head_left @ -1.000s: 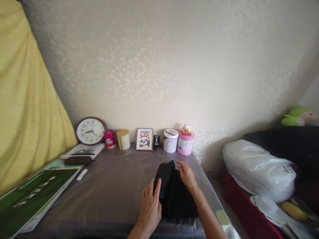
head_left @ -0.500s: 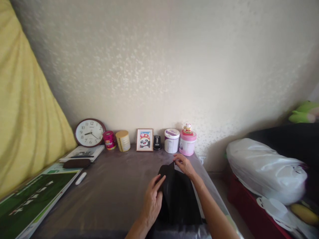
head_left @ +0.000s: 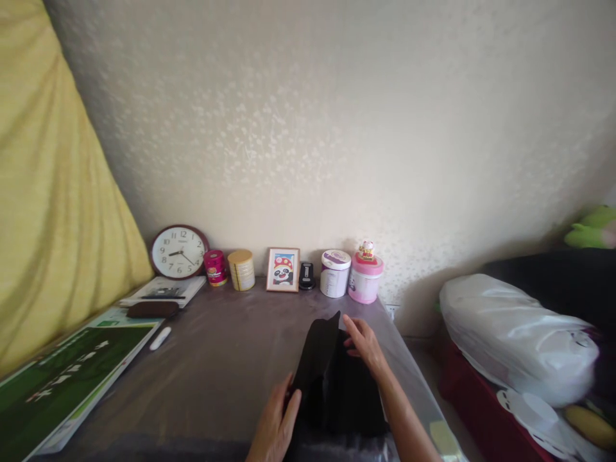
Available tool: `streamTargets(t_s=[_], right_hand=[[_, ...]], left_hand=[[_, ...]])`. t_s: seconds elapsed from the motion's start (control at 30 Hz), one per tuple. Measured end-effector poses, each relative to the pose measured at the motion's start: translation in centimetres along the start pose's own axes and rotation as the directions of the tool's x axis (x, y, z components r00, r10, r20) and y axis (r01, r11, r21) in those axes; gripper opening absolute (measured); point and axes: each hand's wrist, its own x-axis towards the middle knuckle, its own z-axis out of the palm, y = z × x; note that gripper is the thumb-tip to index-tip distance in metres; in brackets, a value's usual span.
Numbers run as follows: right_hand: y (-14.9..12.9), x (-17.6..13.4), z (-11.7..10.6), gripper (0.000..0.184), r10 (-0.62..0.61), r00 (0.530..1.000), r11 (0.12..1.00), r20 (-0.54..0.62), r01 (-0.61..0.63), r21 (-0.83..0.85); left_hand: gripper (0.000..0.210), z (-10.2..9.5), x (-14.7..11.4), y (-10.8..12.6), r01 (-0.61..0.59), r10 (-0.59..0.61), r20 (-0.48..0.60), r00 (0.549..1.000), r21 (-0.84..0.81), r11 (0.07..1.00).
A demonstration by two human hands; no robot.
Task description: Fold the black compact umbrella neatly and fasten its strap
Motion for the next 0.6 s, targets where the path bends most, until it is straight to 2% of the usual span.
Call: streamTargets(t_s=[0.13, 0.23, 0.33, 0.43, 0.6], right_hand=[[0.1, -2.6, 0.4, 0.053, 0.046, 0.997, 0.999, 0.064, -0.046, 0.009], [1.5, -3.4, 0.7, 0.05, 0.098, 0.995, 0.991, 0.028, -0.1, 0.087], [2.6, -3.8, 0.7, 0.051, 0.153, 0.988, 0.979, 0.002, -0.152, 0.138], [2.3, -3.9, 0.3, 0.054, 0.116, 0.993, 0.988, -0.007, -0.115, 0.1], [0.7, -2.8, -0.4, 0.052, -0.006, 0.997, 0.994, -0.076, -0.002, -0.109]], left_hand=[[0.069, 0.7, -0.8, -0.4, -0.108, 0.087, 0.103, 0.991, 0.225, 0.968], [0.082, 0.9, -0.8, 0.0, -0.119, 0.069, 0.158, 0.985, 0.33, 0.936], [0.086, 1.3, -0.7, 0.9, -0.154, 0.089, 0.173, 0.981, 0.411, 0.898], [0.085, 2.0, -1.1, 2.0, -0.149, 0.085, 0.148, 0.985, 0.499, 0.854], [0.084, 2.7, -1.9, 3.5, -0.075, -0.014, 0.157, 0.987, 0.545, 0.835]])
